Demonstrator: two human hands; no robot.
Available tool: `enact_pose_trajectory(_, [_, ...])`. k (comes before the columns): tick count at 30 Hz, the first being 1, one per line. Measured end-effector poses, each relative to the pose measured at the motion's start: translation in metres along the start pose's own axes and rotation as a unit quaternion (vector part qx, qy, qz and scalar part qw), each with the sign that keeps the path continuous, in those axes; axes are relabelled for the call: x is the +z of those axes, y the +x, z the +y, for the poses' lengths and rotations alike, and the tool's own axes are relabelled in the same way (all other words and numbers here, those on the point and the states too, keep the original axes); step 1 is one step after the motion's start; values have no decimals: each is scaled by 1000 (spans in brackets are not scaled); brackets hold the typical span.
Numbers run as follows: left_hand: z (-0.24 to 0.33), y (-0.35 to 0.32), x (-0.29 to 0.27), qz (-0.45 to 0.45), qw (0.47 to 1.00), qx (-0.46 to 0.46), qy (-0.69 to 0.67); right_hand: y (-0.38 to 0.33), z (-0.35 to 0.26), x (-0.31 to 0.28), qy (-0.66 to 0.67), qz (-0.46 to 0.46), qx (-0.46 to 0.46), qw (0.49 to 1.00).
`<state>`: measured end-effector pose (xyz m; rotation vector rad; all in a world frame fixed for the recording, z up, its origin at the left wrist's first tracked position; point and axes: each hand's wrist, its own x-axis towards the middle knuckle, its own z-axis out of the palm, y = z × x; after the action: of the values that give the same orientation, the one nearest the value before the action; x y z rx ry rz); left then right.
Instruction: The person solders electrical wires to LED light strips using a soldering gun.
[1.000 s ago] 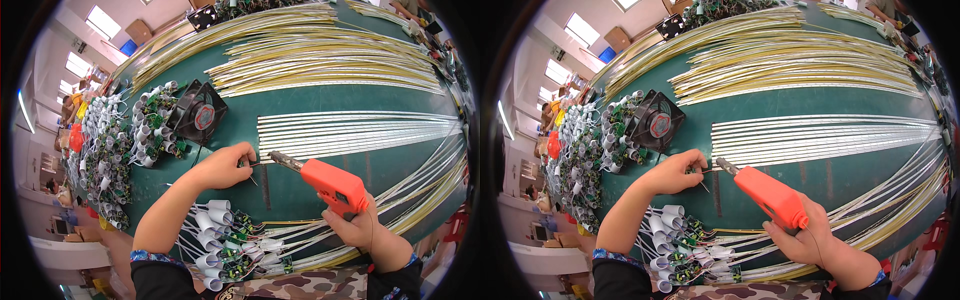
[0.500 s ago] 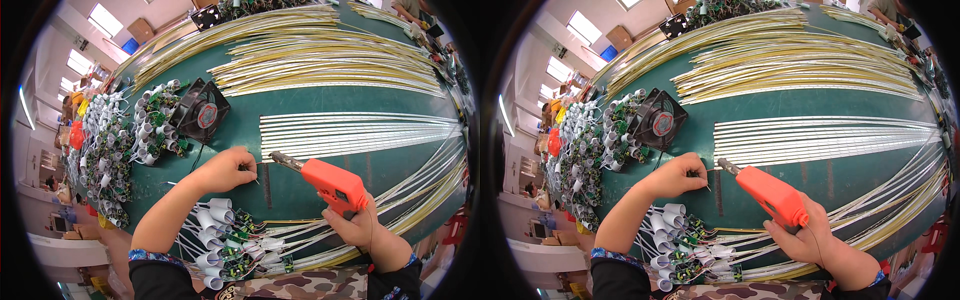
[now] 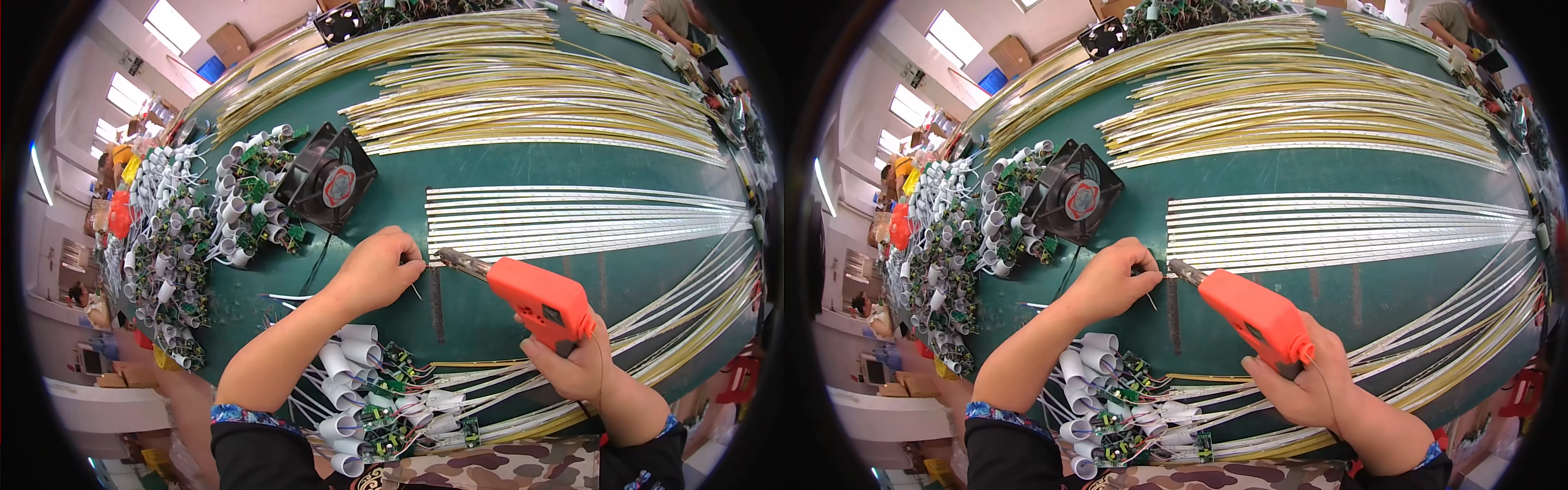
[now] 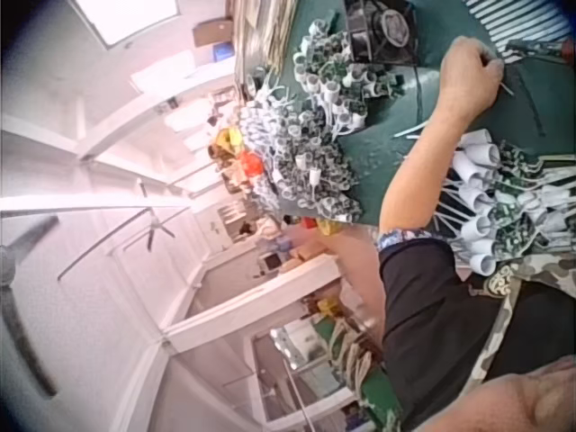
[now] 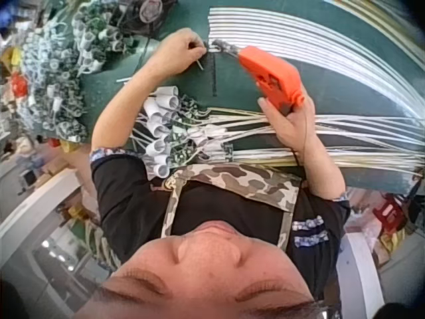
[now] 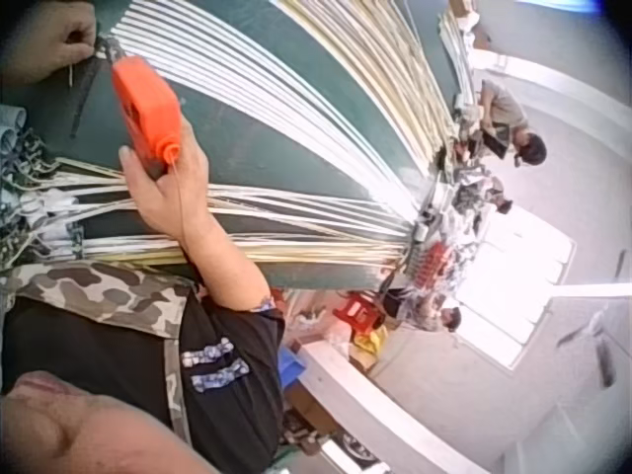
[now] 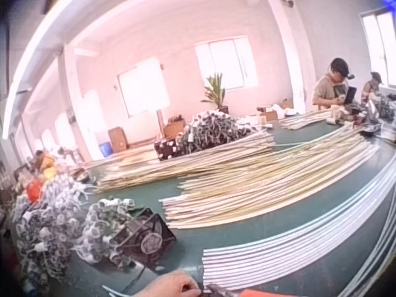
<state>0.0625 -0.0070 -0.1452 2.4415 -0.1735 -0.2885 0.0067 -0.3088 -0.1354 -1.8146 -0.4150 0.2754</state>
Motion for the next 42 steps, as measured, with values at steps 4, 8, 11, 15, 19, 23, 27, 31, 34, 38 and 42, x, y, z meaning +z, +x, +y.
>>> enact_pose_trajectory(4, [0, 0, 1, 5, 1000, 5, 14, 3, -5, 0, -34, -20, 1, 999])
enact_pose_trajectory(8, [3, 1, 2, 4, 1000, -1, 31, 3, -4, 3, -24, -21, 12, 999])
enact_pose_trajectory(11, [4, 2, 2, 5, 999, -7, 34, 6, -5, 4, -33, -23, 7, 999])
enact_pose_trajectory(15, [5, 3, 2, 3, 999, -12, 36, 6, -3, 5, -28, -20, -14, 999])
enact_pose_trajectory(19, [7, 4, 2, 2, 999, -16, 44, 6, 2, 6, -31, -15, -46, 998])
enact_pose_trajectory(23, [7, 5, 3, 4, 999, -22, 47, 5, 0, 4, -46, -23, -54, 997])
enact_pose_trajectory(27, [6, 5, 3, 4, 999, -22, 48, 0, 2, 4, -7, -14, -10, 1000])
enact_pose_trajectory(31, [8, 5, 2, 2, 999, -27, 46, -2, -4, -1, 5, -2, 23, 1000])
enact_pose_trajectory(34, [8, 5, 2, 1, 998, -24, 50, -1, -4, -1, -5, 6, 3, 1000])
enact_pose_trajectory(38, [9, 6, 1, 0, 998, -24, 51, -3, 2, 0, 12, 20, -16, 1000])
enact_pose_trajectory(42, [11, 6, 0, -7, 998, -32, 61, -4, 4, -2, -1, 19, -35, 999])
